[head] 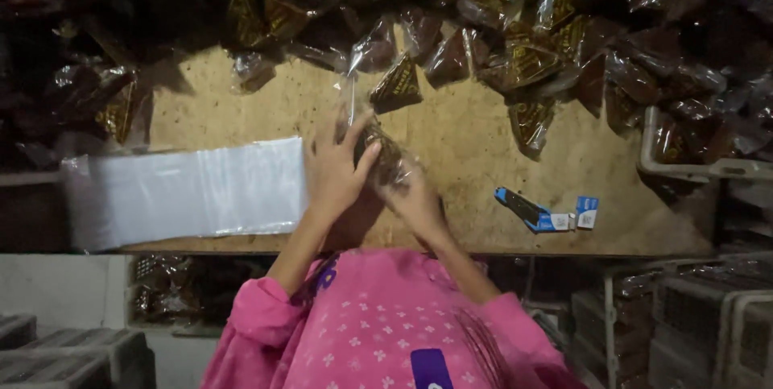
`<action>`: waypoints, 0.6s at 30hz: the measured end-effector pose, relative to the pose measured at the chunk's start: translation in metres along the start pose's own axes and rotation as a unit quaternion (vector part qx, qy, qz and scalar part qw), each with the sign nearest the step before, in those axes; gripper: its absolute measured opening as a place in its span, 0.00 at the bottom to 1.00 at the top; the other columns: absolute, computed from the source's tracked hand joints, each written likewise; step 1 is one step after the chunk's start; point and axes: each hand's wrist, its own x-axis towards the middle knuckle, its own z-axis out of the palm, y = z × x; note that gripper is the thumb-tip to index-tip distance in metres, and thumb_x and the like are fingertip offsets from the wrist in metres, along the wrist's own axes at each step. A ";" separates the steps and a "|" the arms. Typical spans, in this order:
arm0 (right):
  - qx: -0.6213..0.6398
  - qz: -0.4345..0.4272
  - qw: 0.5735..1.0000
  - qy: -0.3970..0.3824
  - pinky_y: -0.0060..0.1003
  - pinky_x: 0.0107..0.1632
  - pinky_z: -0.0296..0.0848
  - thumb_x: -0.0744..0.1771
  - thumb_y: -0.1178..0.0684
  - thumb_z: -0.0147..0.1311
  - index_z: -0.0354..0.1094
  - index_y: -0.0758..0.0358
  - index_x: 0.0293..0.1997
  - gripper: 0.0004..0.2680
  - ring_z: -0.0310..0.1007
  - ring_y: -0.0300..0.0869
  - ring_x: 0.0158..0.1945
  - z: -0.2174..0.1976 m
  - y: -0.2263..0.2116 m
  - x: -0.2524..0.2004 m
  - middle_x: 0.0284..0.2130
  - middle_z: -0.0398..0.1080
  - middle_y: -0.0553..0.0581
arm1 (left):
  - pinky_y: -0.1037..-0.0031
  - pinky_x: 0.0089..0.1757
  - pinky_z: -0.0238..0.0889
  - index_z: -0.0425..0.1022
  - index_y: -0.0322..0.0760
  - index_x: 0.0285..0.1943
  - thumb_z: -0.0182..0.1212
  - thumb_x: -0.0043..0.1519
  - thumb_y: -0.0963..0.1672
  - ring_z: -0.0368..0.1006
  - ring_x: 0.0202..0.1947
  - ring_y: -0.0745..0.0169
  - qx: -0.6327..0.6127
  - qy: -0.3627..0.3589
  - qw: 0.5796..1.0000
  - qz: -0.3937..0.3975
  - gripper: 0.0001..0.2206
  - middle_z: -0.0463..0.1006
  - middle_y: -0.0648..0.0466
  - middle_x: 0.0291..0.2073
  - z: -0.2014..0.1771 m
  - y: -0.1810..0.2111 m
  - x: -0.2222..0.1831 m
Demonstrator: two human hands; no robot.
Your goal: Packaging small triangular items into plastic sleeves and sealing them with a stapler
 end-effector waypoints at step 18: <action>-0.164 0.257 0.921 0.241 0.58 0.52 0.72 0.64 0.30 0.64 0.66 0.51 0.61 0.25 0.75 0.52 0.57 -0.137 0.092 0.046 0.49 0.76 0.53 | 0.58 0.50 0.57 0.66 0.58 0.66 0.60 0.61 0.44 0.71 0.42 0.58 0.229 0.144 0.960 0.076 0.23 0.69 0.57 0.37 0.111 0.010 0.101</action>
